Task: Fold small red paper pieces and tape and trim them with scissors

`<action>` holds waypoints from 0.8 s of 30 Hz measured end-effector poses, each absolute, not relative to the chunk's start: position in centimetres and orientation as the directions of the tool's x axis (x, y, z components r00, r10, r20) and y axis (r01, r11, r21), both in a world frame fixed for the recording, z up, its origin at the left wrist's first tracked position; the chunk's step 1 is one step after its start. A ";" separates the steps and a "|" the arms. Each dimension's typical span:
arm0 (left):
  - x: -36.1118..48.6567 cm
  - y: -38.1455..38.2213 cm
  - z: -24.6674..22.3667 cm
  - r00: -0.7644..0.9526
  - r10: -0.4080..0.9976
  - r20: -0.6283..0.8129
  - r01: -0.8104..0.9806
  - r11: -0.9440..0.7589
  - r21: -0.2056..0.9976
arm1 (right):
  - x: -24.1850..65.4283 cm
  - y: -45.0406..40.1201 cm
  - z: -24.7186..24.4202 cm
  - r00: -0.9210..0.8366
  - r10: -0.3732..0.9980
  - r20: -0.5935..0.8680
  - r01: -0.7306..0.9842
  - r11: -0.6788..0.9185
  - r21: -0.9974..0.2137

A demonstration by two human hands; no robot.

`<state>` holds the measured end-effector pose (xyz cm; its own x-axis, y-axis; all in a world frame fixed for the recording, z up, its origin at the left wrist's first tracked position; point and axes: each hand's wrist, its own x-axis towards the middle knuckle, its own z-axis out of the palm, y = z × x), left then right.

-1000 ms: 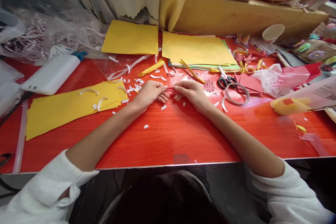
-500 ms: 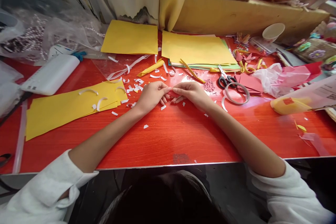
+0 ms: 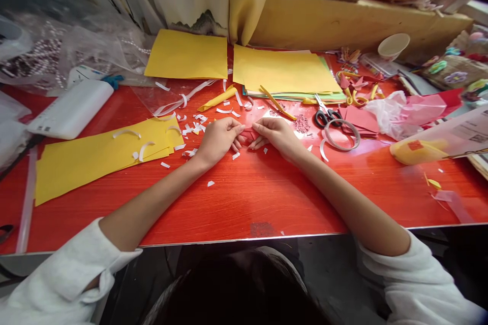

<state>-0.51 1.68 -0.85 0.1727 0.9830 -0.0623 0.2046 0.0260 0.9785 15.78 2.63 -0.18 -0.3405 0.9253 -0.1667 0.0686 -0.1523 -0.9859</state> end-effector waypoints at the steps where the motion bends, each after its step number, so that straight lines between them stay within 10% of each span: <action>1: -0.5 1.7 -0.9 0.169 0.983 -0.065 0.199 0.031 0.980 | 15.8 2.7 0.0 -0.354 0.918 -0.180 0.066 -0.168 -0.984; 16: -0.7 1.4 -0.8 0.165 0.978 0.125 0.235 -0.162 0.958 | 16.9 2.9 0.6 -0.555 0.795 -0.245 0.221 -0.143 -0.965; 24: -0.8 1.9 -1.2 0.238 0.935 0.263 0.244 -0.319 0.916 | 16.0 2.2 0.5 -0.340 0.936 -0.090 0.048 -0.078 -0.996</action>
